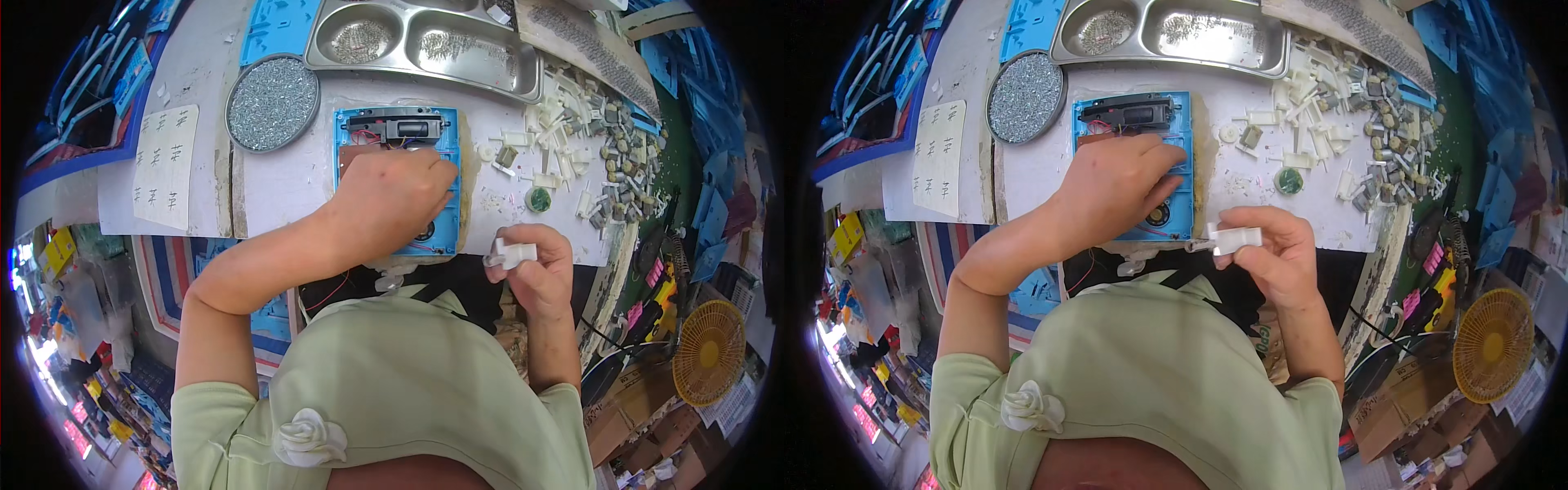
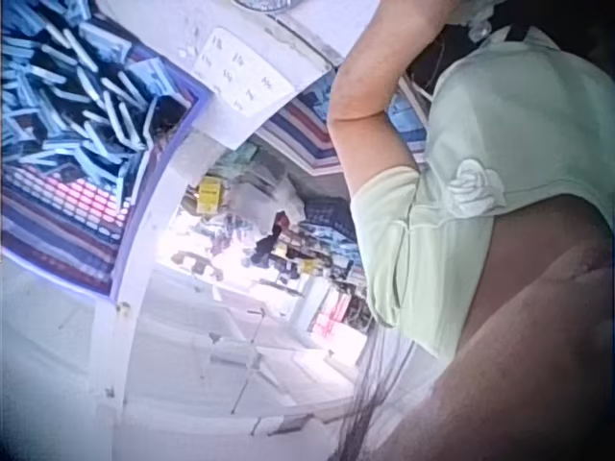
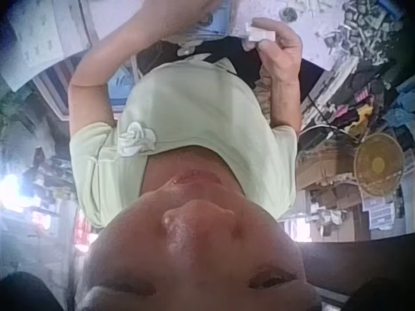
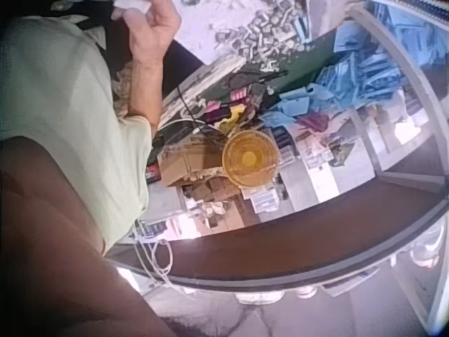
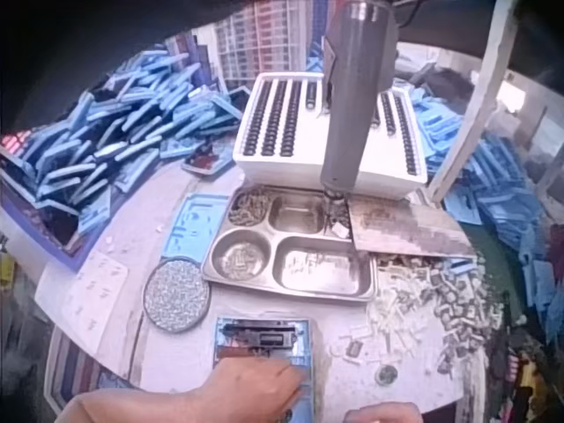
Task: Assembling the internal components and housing of a blue electronic device using a soldering iron and an electric screwdriver.
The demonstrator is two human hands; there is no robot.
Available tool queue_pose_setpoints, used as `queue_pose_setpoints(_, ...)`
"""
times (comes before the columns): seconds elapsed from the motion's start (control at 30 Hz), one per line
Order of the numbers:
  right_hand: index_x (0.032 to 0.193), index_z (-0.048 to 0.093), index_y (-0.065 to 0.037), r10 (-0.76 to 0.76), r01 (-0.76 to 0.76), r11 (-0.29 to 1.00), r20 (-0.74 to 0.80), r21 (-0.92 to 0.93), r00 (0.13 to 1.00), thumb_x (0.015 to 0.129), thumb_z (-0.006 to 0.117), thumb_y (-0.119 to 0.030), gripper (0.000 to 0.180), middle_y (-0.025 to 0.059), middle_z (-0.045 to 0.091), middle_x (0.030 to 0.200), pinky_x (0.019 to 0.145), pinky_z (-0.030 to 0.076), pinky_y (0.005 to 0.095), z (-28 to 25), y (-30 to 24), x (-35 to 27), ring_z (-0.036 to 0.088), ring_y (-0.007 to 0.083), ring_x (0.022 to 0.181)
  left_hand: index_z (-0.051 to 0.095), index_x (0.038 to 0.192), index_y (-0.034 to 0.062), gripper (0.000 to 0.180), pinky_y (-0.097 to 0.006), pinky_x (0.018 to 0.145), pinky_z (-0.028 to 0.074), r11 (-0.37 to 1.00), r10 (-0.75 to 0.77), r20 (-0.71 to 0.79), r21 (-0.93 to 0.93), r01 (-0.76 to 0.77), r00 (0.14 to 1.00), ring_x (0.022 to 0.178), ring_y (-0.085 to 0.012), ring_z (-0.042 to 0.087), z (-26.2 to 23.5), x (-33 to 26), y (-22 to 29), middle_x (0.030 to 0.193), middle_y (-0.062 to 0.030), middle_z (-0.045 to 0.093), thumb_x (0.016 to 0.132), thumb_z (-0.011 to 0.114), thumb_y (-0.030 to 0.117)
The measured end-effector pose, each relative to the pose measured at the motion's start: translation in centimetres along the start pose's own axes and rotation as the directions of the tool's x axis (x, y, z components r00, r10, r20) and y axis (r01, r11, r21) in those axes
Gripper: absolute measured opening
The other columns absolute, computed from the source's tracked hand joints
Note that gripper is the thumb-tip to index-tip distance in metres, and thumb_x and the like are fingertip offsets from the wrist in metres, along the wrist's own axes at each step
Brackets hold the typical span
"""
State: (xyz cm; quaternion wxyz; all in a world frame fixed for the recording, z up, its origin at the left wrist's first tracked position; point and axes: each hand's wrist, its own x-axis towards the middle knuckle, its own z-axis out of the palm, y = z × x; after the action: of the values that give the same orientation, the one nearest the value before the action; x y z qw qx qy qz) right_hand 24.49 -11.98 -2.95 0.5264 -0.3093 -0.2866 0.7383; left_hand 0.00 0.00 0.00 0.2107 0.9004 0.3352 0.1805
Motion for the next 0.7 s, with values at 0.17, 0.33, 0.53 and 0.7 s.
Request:
queue_pose_setpoints(0.17, 0.136, 0.054, 0.008, -0.104, 0.099, 0.993, -0.087, -0.057, 0.991, 0.091, 0.077, -0.014, 0.055, 0.0214, 0.074, 0.109, 0.081, 0.059, 0.0358, -0.5, -0.8, 0.5, 0.074, 0.0258, 0.089, 0.066, 0.096, 0.0083, 0.017, -0.042, 0.064, 0.055, 0.998, -0.028, 0.072, 0.054, 0.024, 0.997, 0.076, -0.0305, 0.068, 0.6, 0.5, -0.1, 0.086, -0.0087, 0.067, 0.084, 0.077, 0.013)
queue_pose_setpoints(0.33, 0.128, 0.057, 0.007, -0.117, 0.102, 0.976, -0.072, -0.193, 0.990, 0.093, 0.077, -0.014, 0.045, 0.0222, 0.075, 0.106, 0.083, 0.059, 0.0331, -1.0, -1.5, 2.3, 0.075, 0.0246, 0.092, 0.066, 0.093, 0.0079, 0.014, -0.043, 0.063, 0.054, 0.997, -0.072, 0.042, 0.045, 0.070, 0.997, 0.075, -0.0314, 0.069, 0.8, 0.5, 0.4, 0.082, -0.0090, 0.067, 0.085, 0.076, 0.013)
queue_pose_setpoints(0.53, 0.118, 0.064, 0.004, -0.087, 0.041, 0.933, -0.115, -0.358, 0.990, 0.090, 0.077, -0.004, 0.032, 0.0206, 0.075, 0.111, 0.090, 0.057, 0.0353, -0.1, -2.6, 3.2, 0.074, 0.0268, 0.097, 0.069, 0.092, 0.0034, 0.010, -0.038, 0.063, 0.053, 0.980, -0.082, 0.007, -0.184, 0.081, 0.997, 0.071, -0.0292, 0.067, 0.6, 0.4, -0.1, 0.080, -0.0106, 0.067, 0.086, 0.076, 0.007)
queue_pose_setpoints(0.7, 0.097, 0.073, -0.006, -0.278, 0.398, 0.124, 0.353, -0.909, 0.893, 0.074, 0.083, -0.004, 0.026, 0.0083, 0.071, 0.104, 0.084, 0.052, 0.0382, 1.3, -3.8, 6.4, 0.064, 0.0290, 0.098, 0.072, 0.098, -0.0002, 0.011, -0.029, 0.064, 0.051, 0.904, -0.210, -0.178, -0.411, 0.122, 0.961, 0.071, -0.0209, 0.065, -1.3, -3.0, -1.6, 0.083, -0.0111, 0.068, 0.087, 0.073, -0.004)
